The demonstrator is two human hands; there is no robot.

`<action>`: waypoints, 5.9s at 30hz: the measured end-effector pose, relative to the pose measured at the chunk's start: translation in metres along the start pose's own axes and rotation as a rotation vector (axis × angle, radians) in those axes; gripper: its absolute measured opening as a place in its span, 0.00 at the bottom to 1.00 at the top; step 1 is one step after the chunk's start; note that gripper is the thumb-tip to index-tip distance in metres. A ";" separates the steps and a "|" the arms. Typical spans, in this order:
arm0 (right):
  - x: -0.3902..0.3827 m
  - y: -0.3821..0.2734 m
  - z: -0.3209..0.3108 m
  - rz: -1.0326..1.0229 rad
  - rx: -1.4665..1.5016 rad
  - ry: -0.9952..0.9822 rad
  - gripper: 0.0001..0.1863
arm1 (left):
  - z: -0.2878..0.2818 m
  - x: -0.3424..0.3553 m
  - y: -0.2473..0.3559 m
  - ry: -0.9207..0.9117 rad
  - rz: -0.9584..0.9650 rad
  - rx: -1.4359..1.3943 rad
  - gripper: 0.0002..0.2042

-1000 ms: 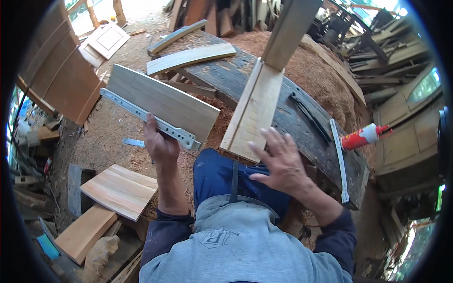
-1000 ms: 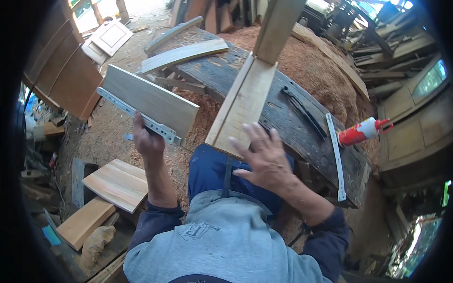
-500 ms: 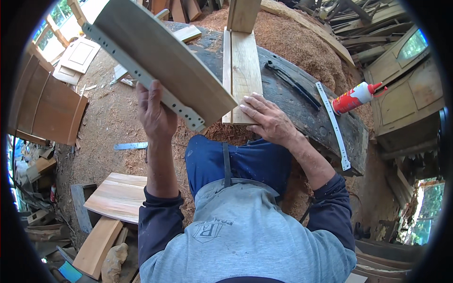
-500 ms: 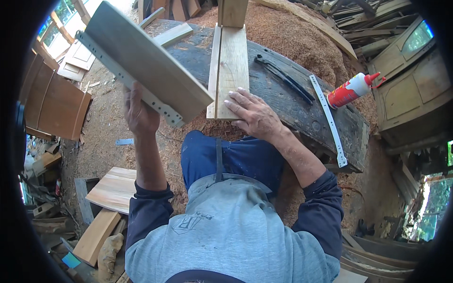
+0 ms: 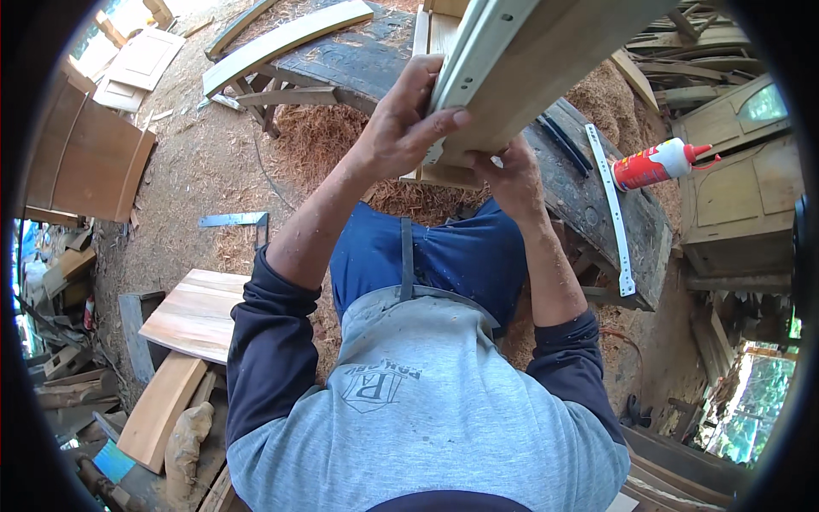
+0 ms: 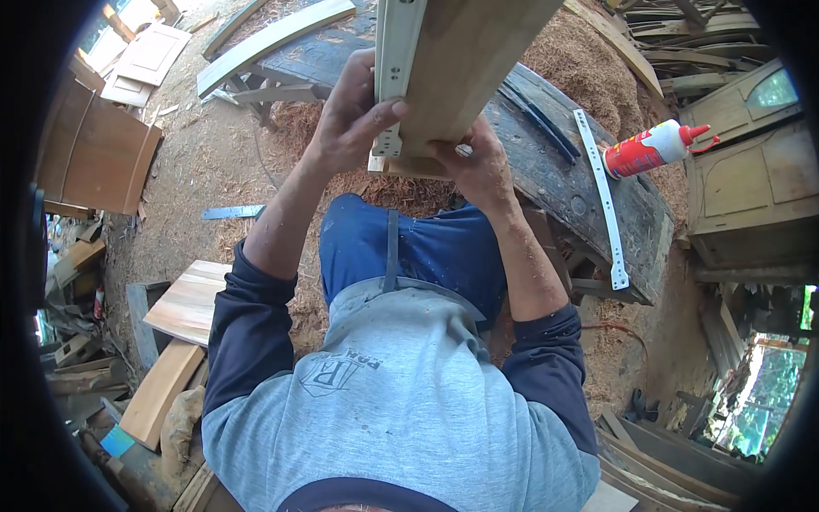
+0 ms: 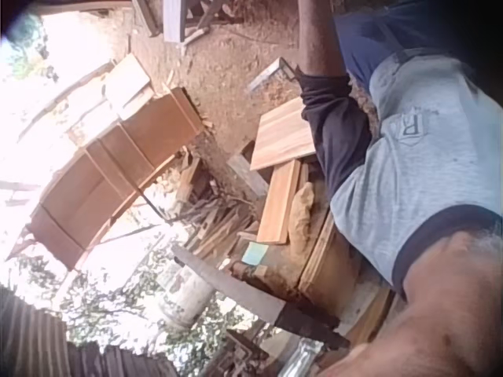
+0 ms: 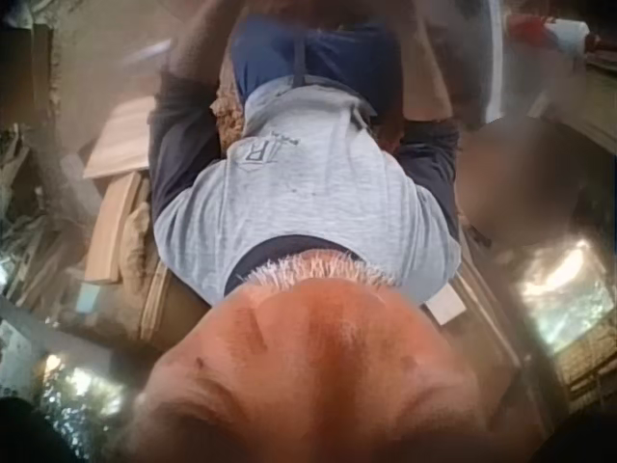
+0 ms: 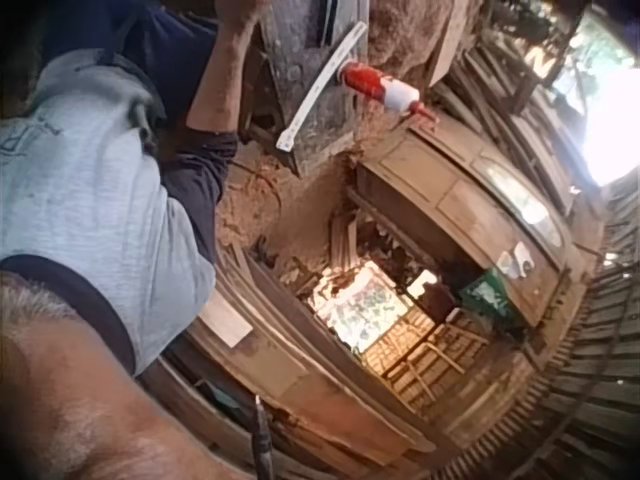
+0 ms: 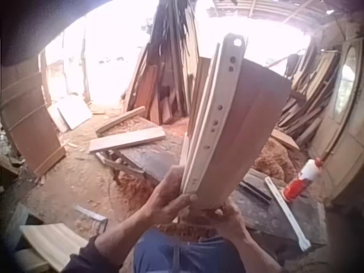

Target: The person joins wooden panels to form a box structure using glue and a pneumatic nail gun.

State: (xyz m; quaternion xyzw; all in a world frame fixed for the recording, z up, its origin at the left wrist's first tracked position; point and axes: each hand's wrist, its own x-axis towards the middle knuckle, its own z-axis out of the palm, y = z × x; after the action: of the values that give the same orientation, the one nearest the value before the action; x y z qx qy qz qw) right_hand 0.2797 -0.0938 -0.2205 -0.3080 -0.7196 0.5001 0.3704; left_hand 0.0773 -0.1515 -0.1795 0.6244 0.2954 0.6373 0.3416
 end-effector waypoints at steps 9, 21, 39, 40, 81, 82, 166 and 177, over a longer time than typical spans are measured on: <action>-0.014 0.012 -0.007 -0.091 -0.037 0.001 0.27 | 0.007 -0.012 -0.006 0.021 0.015 0.019 0.30; -0.021 0.014 0.008 -0.111 0.065 0.085 0.36 | -0.007 -0.024 0.000 -0.081 -0.109 0.379 0.32; -0.010 0.014 0.012 -0.016 0.074 -0.002 0.38 | -0.009 -0.023 0.005 -0.062 -0.045 0.514 0.32; -0.011 0.012 0.013 -0.032 0.069 0.016 0.41 | -0.009 -0.023 0.005 -0.050 -0.041 0.510 0.32; -0.061 0.058 0.043 -0.114 -0.956 0.520 0.63 | 0.019 -0.053 0.005 0.110 -0.196 0.503 0.12; -0.061 0.057 0.044 -0.111 -0.958 0.519 0.63 | 0.019 -0.052 0.005 0.107 -0.202 0.500 0.11; -0.030 0.055 0.073 -0.507 -0.270 0.396 0.71 | -0.038 -0.011 0.035 -0.484 -0.290 0.480 0.21; -0.034 0.054 0.071 -0.455 -0.251 0.393 0.70 | -0.034 -0.013 0.023 -0.434 -0.201 0.510 0.21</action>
State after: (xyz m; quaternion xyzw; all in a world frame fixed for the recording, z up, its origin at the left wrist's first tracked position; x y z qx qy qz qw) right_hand 0.2418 -0.1396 -0.2952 -0.2730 -0.7406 0.2429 0.5639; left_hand 0.0416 -0.1739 -0.1708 0.7783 0.4258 0.3585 0.2905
